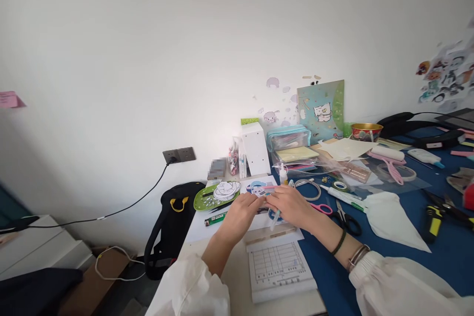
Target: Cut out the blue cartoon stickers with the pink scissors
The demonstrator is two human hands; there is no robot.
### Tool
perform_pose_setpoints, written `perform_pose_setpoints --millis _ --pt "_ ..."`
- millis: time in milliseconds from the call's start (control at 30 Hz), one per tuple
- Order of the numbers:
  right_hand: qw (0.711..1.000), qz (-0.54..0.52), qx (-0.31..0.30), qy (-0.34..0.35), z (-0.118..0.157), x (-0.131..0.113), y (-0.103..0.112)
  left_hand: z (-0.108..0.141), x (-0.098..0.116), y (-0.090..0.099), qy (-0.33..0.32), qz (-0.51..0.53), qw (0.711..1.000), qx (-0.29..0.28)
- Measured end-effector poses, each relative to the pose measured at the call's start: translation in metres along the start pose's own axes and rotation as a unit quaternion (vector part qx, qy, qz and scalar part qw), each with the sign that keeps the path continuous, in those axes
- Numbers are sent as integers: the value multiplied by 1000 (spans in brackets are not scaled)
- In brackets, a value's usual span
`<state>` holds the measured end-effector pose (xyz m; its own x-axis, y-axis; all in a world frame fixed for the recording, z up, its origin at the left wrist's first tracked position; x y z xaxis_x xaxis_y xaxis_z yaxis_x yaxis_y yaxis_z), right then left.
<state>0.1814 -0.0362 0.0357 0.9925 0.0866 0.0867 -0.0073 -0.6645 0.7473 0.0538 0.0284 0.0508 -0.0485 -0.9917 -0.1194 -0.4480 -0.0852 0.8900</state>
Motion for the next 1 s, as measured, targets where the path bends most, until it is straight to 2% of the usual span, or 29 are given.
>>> perform_pose_setpoints --millis 133,267,400,500,600,667,733,867,1000 --pt "999 -8 7 31 -1 2 4 -1 1 7 18 76 997 -3" --pt "998 -20 20 51 -4 -4 2 -1 2 13 73 162 984 13" --pt "997 -48 55 38 -4 9 9 12 -14 19 136 232 962 38" --pt "991 -74 109 -25 -1 39 25 35 -43 27 197 266 940 84" --pt "965 -109 195 -135 3 64 41 49 -62 25 249 295 911 145" --pt "943 -139 234 -189 4 67 46 45 -56 12 254 325 898 155" --pt "926 -173 249 -225 6 61 45 34 -41 -4 249 355 887 157" --pt "881 -254 249 -312 15 53 37 16 -11 -27 241 409 865 165" --pt "829 -344 222 -380 19 54 22 15 -5 -36 241 436 850 173"
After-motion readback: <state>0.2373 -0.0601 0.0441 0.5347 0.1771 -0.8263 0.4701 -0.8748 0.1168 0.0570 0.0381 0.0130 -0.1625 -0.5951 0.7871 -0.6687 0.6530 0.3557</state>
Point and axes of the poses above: each hand's wrist, its own z-axis away from the middle knuckle, its own y-axis out of the back of the hand, x = y × z, the point moved 4 cm from there along -z, towards the middle knuckle, and after that the axes turned 13 degrees about -y, right-handed, at the moved point
